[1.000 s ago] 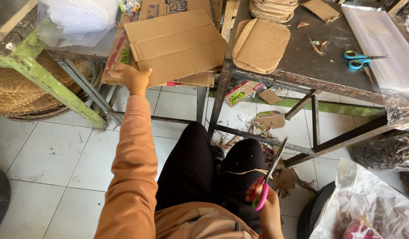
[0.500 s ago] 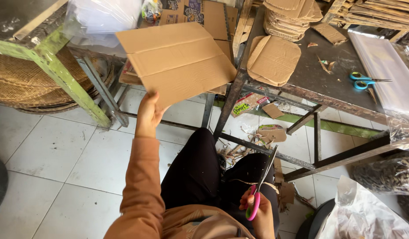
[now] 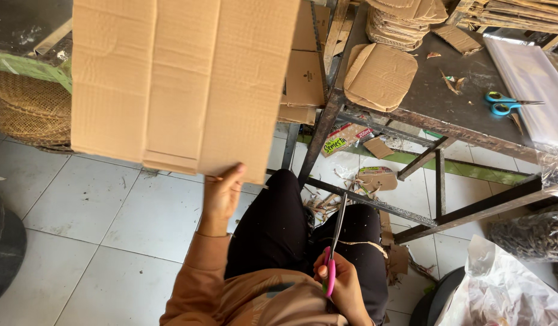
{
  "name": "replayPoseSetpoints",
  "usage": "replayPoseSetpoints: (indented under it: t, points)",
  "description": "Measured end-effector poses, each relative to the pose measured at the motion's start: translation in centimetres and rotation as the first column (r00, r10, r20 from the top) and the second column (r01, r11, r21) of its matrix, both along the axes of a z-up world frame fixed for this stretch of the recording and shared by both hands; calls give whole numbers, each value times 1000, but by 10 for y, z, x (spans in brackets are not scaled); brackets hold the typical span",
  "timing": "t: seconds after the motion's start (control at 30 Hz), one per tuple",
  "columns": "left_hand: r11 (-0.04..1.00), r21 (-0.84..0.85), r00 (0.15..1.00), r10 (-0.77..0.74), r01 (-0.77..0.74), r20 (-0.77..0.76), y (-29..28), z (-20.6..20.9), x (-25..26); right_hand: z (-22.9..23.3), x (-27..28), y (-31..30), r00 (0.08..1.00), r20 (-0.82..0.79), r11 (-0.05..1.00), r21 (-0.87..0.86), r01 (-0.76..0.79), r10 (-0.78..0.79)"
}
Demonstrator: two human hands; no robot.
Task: The person uses pink-handled scissors to cut a rectangular piece of corrugated cardboard into a rounded shape, then cuts a larger cardboard sheet into smaller pieces. The cut pieces are placed on a nearby table.
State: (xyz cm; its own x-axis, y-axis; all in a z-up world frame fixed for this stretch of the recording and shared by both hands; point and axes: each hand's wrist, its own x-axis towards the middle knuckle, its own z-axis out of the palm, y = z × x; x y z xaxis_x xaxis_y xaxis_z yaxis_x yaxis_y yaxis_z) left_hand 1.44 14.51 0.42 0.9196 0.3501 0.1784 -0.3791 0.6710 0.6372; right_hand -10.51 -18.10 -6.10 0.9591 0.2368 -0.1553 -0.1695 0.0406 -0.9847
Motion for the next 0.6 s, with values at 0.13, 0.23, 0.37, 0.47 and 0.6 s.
replayPoseSetpoints:
  t: [0.13,0.23,0.37,0.47,0.6]
  points:
    - [995,77,998,-63,61,14,-42,4,-10,7,-1,4,995,85,998,-46,-46,49]
    - [980,165,993,-106,113,-54,-78,5,-21,11,-2,7,989,145,999,-28,-26,30]
    - [939,273,978,-199,210,-68,-134,6,-46,22,-4,10,962,152,973,78,218,-228]
    - [893,276,935,-344,355,-89,-165,8,-63,38,1,1,876,174,890,177,421,-449]
    - [835,316,891,-442,450,-101,-187,-4,-77,60,7,-24,815,211,821,347,454,-540]
